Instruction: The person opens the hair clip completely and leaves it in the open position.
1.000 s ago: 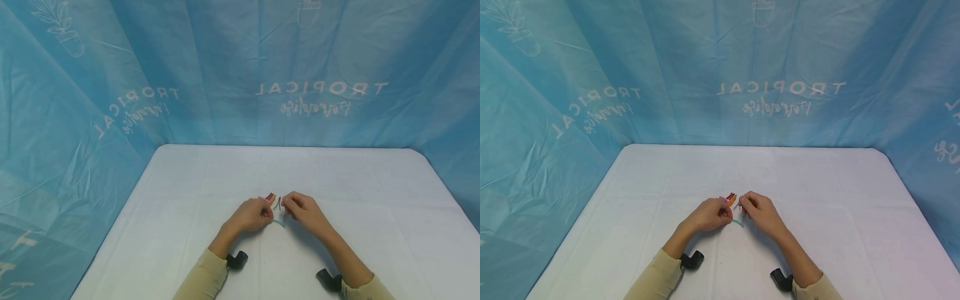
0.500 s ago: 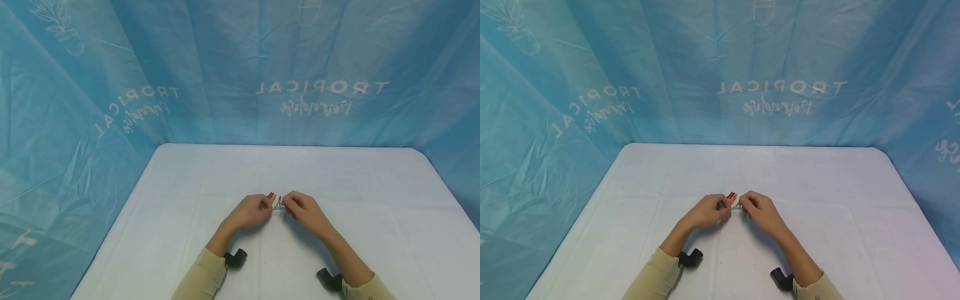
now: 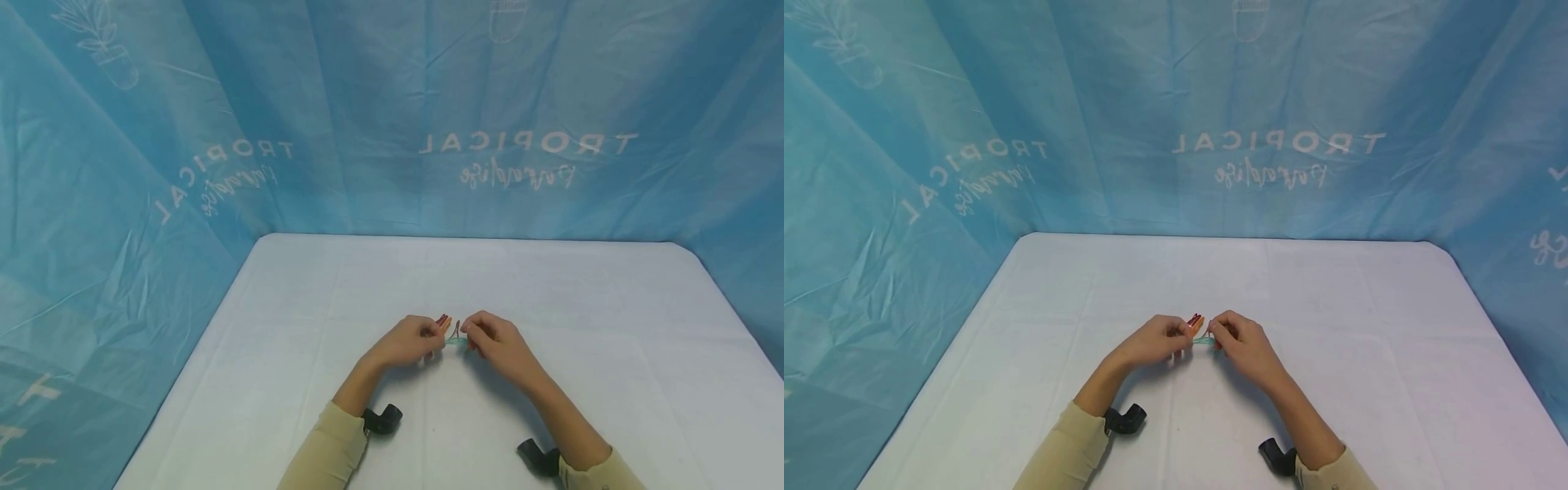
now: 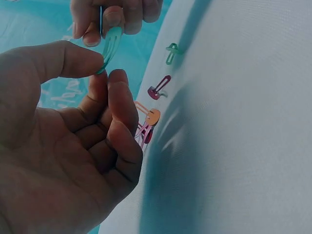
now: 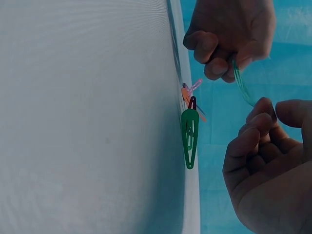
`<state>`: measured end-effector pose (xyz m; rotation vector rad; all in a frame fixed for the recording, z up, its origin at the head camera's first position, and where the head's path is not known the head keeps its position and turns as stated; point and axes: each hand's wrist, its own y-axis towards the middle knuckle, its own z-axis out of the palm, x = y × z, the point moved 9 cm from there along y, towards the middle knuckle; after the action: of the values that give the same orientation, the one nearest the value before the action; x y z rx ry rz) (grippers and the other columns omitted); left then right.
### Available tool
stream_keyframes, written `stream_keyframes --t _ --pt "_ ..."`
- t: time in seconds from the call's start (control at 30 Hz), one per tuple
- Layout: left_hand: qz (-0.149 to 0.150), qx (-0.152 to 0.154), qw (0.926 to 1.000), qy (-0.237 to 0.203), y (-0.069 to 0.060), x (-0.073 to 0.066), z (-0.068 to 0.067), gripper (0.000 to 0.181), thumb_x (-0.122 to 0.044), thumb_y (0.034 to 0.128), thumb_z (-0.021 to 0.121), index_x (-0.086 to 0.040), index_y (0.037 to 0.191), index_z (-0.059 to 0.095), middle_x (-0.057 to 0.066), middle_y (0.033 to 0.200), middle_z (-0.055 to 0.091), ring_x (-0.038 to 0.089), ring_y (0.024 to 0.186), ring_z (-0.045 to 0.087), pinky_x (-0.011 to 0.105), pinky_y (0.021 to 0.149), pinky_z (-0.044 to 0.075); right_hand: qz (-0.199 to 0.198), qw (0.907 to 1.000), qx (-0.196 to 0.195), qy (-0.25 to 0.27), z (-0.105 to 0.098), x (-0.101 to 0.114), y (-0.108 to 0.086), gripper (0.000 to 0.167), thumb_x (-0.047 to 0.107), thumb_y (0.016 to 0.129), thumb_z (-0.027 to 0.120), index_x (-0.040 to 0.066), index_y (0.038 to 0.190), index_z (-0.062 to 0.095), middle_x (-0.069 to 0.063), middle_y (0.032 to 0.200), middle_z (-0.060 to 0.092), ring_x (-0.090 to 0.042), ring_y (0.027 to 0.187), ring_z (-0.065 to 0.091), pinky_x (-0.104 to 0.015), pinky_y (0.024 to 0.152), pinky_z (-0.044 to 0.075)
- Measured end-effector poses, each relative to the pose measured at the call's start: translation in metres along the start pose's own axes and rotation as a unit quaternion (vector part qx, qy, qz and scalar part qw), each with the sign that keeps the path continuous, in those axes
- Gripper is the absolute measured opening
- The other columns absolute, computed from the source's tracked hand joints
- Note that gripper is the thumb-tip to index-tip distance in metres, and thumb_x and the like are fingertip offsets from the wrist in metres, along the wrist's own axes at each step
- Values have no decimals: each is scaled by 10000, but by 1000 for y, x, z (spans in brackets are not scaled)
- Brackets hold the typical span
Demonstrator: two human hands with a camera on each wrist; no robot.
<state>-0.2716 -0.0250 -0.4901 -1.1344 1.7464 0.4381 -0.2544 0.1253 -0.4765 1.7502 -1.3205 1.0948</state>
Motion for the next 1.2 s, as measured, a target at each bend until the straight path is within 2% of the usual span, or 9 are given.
stream_keyframes --t 0.2,0.47,0.83,1.2 --pt "-40 -67 9999 -96 -1 0 -3 130 -171 949 592 -100 940 700 137 840 692 137 637 541 268 565 430 -15 9999 -93 -35 -1 0 -1 290 317 1048 543 52 1075 658 -52 757 590 -153 646 519 -290 581 447" --pt "-5 -198 9994 -297 -7 -2 -8 139 -183 950 602 -104 964 715 187 860 690 237 689 591 285 571 454 15 9998 -172 -46 -1 -1 -2 307 346 1046 544 63 1075 658 -55 754 584 -147 609 474 -287 530 415" --pt "-101 -369 9990 -221 -6 -2 -17 148 -226 942 625 -115 978 716 140 864 691 176 704 578 290 597 449 -33 9998 -190 -89 -3 3 -1 273 337 1043 551 85 1049 654 -43 750 583 -156 621 487 -289 546 423" --pt "25 -425 9987 -284 -6 -6 -19 145 -228 963 640 -104 975 714 176 865 688 137 678 542 282 579 423 -60 9999 -98 -32 -2 5 -1 273 334 1045 547 86 1049 661 -24 770 581 -151 647 501 -279 569 433"
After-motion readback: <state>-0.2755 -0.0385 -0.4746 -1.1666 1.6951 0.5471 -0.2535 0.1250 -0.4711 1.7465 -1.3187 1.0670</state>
